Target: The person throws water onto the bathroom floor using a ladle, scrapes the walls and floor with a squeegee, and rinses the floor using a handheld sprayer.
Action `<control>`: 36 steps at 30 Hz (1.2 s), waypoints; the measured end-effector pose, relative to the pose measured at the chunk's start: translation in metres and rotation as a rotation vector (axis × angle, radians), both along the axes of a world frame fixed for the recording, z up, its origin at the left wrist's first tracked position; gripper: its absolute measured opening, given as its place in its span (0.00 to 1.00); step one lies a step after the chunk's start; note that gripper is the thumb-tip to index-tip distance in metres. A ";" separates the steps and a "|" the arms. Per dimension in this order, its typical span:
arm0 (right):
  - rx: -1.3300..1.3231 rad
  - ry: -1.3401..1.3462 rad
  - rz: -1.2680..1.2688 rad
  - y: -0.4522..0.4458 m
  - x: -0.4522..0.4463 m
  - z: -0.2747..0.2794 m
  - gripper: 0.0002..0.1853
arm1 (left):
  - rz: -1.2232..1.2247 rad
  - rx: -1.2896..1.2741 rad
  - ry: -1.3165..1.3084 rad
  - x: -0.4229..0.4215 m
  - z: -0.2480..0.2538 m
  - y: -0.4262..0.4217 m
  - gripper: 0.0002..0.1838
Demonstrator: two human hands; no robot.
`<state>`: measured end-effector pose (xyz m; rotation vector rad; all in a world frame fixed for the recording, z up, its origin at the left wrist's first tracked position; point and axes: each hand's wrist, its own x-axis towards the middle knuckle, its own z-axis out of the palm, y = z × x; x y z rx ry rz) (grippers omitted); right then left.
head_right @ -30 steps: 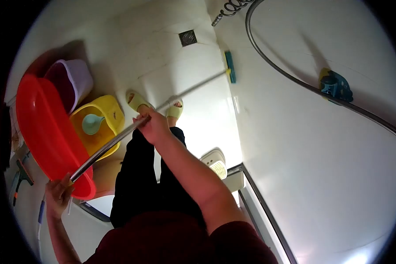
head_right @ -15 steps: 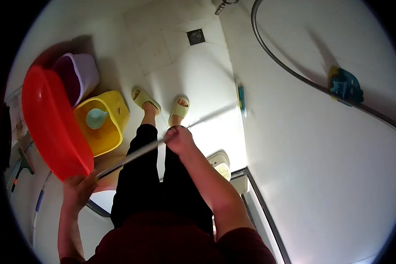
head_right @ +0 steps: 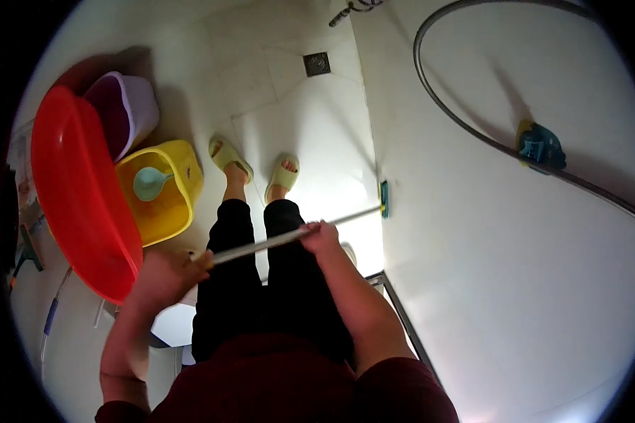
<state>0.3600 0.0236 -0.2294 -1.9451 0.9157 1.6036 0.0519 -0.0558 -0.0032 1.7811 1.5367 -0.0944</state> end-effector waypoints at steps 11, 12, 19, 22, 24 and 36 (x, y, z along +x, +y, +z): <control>0.250 0.548 0.191 0.061 -0.162 0.079 0.10 | 0.367 0.281 0.239 -0.051 0.087 -0.068 0.21; 0.309 0.582 0.204 0.064 -0.161 0.084 0.11 | 0.323 0.267 0.252 -0.056 0.091 -0.059 0.21; 0.078 0.238 0.025 0.008 -0.051 0.070 0.15 | 0.201 0.116 0.008 -0.043 0.051 -0.014 0.19; -0.053 0.053 0.098 -0.004 -0.021 0.073 0.15 | 0.094 0.068 -0.029 -0.025 0.042 -0.016 0.17; -0.075 0.145 0.062 0.001 -0.036 0.078 0.13 | 0.183 0.071 0.021 -0.031 0.059 -0.025 0.17; 0.276 0.517 0.206 0.048 -0.147 0.135 0.16 | 0.256 0.242 0.365 -0.077 0.134 -0.061 0.24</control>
